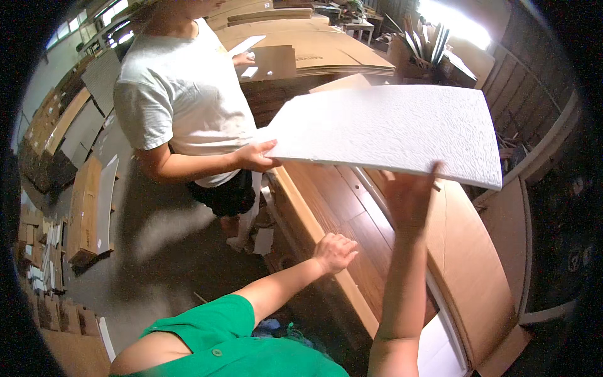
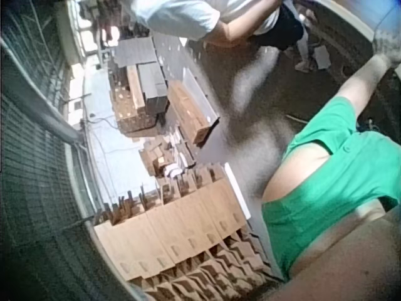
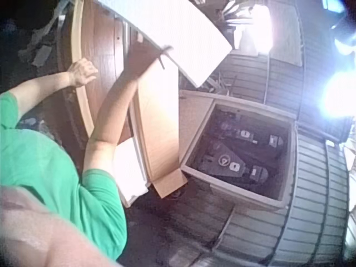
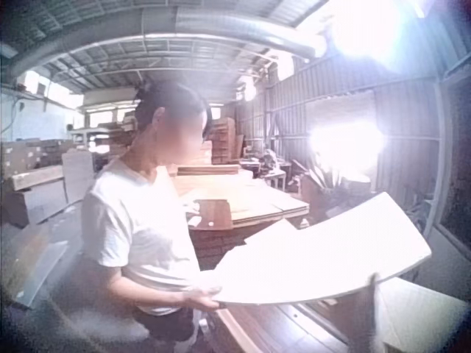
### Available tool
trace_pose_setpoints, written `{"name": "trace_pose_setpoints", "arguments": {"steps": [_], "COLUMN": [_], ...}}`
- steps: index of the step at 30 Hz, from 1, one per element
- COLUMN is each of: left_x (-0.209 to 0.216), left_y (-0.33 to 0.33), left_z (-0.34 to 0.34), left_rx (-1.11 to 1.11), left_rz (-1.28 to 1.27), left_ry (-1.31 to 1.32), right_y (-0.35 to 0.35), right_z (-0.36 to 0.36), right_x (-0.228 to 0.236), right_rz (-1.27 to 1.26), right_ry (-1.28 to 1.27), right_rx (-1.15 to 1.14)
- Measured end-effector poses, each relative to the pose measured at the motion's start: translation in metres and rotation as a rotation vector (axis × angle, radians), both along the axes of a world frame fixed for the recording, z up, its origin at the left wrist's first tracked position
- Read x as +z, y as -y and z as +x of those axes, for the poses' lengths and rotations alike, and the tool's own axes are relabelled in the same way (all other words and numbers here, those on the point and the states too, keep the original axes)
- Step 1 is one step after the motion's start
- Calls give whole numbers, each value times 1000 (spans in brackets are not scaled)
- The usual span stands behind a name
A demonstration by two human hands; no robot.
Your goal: The person packs wooden panels into a cardboard box by hand with a coworker, inserting protective foam strips and sheets around and between the panels.
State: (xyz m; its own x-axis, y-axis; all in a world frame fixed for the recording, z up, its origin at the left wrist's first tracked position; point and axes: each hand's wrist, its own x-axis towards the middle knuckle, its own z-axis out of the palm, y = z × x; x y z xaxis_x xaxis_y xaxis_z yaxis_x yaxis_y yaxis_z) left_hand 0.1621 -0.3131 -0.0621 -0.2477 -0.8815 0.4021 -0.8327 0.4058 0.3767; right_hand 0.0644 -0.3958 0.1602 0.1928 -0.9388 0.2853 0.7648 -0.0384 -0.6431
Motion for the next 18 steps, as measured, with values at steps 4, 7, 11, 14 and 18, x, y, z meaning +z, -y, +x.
{"name": "trace_pose_setpoints", "arguments": {"steps": [4, 7, 11, 14, 18], "left_x": [0, 0, -14, 23, 1], "left_y": [-7, -5, -3, -9, 4], "left_z": [4, -2, 18, 15, 15], "left_rx": [2, -27, -122, -74, -65], "left_rz": [-8, -8, -94, 40, -57], "left_ry": [-15, -12, -28, 86, 93], "right_y": [-8, -16, -67, -153, -312], "right_z": [-55, -116, -166, -264, -382], "right_x": [45, 24, -26, -78, -132], "right_rz": [-39, 57, 270, 293, 576], "right_ry": [-21, -146, -153, -70, 9], "right_rx": [-508, -576, -553, -637, -918]}}
